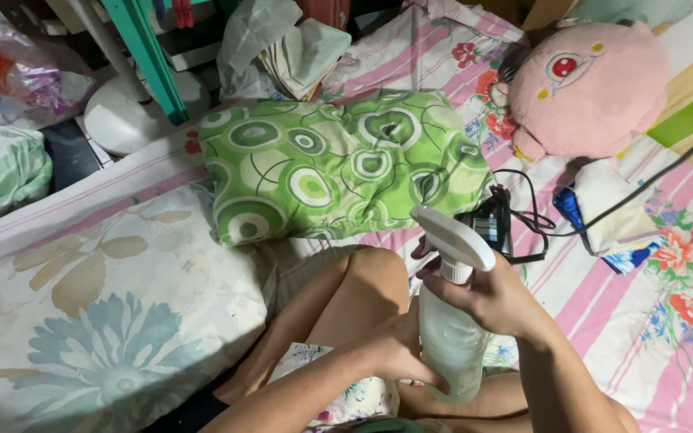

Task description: The person places a pillowcase over a pillow and then irons the pillowcase by hand using a clothes iron and a spray bottle.

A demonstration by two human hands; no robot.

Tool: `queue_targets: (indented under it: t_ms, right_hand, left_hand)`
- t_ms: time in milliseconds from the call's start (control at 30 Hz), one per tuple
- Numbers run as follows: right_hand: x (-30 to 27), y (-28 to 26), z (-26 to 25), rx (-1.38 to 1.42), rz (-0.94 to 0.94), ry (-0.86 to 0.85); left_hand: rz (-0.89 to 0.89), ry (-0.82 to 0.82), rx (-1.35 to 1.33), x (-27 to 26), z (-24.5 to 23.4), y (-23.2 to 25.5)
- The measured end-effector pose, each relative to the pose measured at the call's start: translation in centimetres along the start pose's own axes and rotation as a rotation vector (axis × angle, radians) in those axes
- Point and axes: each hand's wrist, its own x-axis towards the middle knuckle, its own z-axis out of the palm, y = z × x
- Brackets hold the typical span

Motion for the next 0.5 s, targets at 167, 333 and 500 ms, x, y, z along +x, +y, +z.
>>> queue_targets:
  t_ms: [167, 333, 500]
  right_hand:
    - [-2.7, 0.5, -0.7, -0.084, -0.122, -0.018]
    - [-5.3, 1.3, -1.5, 0.005, -0.008, 0.067]
    - [-9.0, 3.3, -3.2, -0.075, -0.032, 0.197]
  left_hand:
    - [0.2, 0.033, 0.219, 0.5, 1.7, -0.7]
    - [0.063, -0.1, 0.211, 1.1, 3.6, 0.1]
    - [0.063, -0.252, 0.131, 1.9, 5.0, 1.2]
